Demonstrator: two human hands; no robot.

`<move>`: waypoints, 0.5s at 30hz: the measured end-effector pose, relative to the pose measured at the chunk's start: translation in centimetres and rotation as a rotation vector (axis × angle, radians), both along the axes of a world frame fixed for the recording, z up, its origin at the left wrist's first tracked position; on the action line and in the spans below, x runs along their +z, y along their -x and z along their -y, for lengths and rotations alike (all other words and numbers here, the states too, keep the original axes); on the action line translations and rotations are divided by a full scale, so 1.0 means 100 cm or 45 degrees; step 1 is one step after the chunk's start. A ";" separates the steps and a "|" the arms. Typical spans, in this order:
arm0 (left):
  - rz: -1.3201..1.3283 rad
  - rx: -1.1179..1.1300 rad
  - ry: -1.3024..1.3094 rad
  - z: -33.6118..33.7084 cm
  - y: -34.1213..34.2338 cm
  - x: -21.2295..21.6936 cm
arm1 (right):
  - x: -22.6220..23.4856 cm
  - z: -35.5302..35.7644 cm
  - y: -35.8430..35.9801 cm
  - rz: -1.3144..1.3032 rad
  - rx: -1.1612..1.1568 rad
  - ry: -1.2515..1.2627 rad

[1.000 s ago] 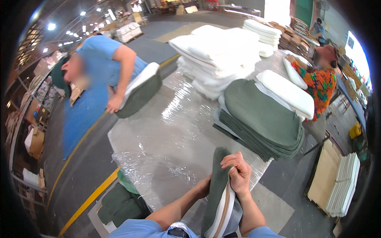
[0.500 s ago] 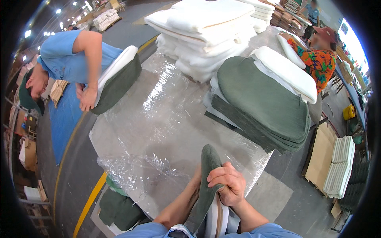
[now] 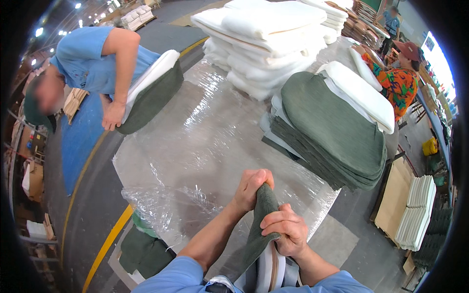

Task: The person inserts white foam inserts into green fabric covers and places the finished cushions on a nearby pallet. The person repeats this process for multiple cushions.

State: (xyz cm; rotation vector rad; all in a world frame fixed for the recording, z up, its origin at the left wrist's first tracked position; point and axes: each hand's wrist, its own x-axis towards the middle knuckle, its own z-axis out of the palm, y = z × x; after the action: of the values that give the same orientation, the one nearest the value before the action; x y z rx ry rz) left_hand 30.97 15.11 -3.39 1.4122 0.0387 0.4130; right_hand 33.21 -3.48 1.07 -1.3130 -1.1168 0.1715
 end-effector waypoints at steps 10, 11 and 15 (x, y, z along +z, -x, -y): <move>0.194 0.212 -0.294 0.040 0.034 0.056 | -0.009 0.002 0.000 -0.046 -0.086 0.040; 0.254 0.106 -0.101 0.044 0.035 0.051 | -0.016 0.002 -0.003 -0.085 -0.193 0.134; -0.066 0.304 0.677 0.084 0.064 0.013 | -0.031 0.001 -0.031 -0.194 -0.211 0.116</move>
State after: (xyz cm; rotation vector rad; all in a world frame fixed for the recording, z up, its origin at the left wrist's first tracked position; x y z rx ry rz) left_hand 24.54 6.70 -2.09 0.8939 0.3381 0.5183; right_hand 36.32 -3.53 -2.03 -1.4422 -0.8755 0.1981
